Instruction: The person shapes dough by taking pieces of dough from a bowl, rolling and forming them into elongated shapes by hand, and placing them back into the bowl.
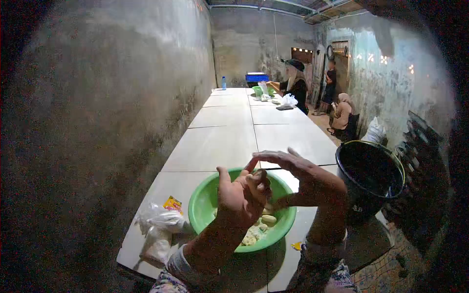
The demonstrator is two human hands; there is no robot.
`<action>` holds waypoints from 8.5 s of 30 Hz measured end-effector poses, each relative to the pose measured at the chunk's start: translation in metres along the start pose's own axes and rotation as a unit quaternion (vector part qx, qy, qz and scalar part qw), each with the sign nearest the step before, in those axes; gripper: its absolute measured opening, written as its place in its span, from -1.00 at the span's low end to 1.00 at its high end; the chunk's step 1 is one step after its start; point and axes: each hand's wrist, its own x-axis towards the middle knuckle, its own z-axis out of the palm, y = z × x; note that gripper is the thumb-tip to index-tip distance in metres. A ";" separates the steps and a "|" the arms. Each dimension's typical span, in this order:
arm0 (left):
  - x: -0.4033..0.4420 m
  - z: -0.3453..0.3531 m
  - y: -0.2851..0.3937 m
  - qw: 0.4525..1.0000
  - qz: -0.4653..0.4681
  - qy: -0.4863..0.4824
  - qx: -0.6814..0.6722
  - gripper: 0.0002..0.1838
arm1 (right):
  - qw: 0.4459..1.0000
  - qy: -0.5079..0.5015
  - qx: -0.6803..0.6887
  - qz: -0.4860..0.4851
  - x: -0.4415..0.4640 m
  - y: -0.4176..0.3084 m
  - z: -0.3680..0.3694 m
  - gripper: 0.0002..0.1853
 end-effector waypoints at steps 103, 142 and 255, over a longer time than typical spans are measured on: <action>-0.009 0.036 0.032 0.433 0.505 -0.012 0.747 -0.49 | 0.927 0.348 0.136 -0.027 0.029 -0.010 0.026 -0.79; -0.044 0.052 0.085 0.540 0.552 0.042 0.633 -0.47 | 0.880 -0.461 0.106 0.030 -0.029 0.036 0.089 -0.69; -0.043 0.048 0.045 0.426 0.103 -0.115 0.891 -0.85 | 0.992 -0.042 0.099 0.065 0.001 0.011 0.044 -0.71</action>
